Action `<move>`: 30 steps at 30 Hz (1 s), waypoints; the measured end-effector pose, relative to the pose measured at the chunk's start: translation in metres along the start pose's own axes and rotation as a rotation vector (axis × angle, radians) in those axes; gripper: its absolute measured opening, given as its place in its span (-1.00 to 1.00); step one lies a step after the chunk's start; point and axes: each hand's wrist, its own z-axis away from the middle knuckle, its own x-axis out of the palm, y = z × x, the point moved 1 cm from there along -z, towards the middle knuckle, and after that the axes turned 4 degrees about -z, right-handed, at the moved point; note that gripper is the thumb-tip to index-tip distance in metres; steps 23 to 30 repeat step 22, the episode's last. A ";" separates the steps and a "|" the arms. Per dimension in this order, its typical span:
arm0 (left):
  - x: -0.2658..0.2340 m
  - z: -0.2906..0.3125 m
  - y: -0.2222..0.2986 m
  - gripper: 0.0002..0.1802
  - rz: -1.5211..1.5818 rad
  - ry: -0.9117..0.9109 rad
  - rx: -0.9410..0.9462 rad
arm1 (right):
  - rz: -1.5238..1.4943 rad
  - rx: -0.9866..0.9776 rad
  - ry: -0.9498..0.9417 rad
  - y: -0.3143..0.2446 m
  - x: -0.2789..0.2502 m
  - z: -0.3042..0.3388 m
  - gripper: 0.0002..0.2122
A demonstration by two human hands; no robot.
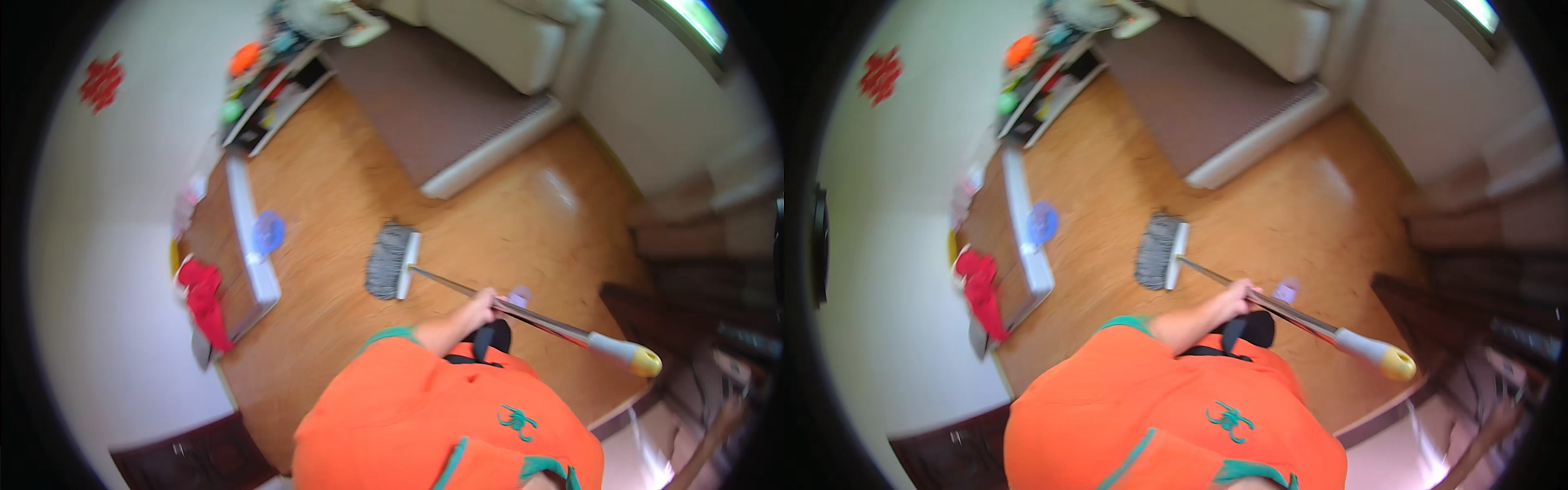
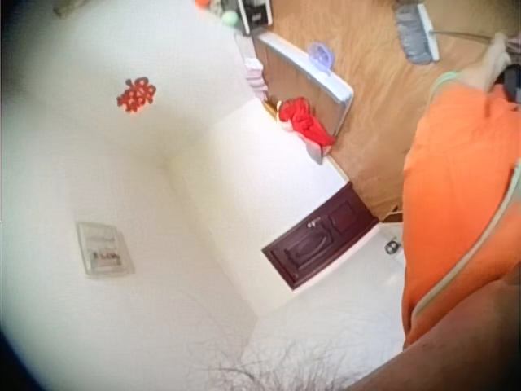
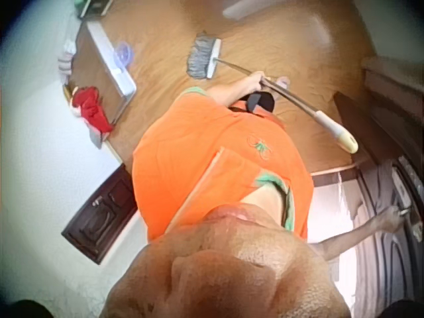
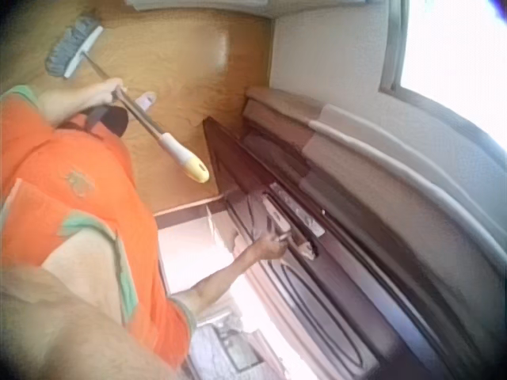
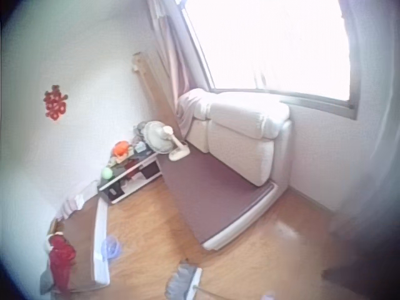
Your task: The person picks up balloons from the floor, places them on a desk, and then mops the floor around furniture and a bed using a flat mop.
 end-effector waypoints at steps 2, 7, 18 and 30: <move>-0.010 -0.022 -0.005 -0.94 0.002 -0.079 -0.080 | -0.111 -0.049 0.121 -0.042 -0.053 0.020 -0.68; -0.036 -0.032 -0.032 -0.90 -0.140 -0.164 -0.092 | -0.122 0.011 0.150 -0.063 -0.115 0.098 -0.73; -0.097 -0.025 -0.079 -0.95 -0.226 -0.191 -0.117 | -0.048 0.062 -0.019 -0.026 -0.188 0.237 -0.61; -0.096 -0.003 -0.088 -0.96 -0.250 -0.135 -0.037 | 0.322 0.533 -0.800 -0.051 -0.235 0.263 -0.24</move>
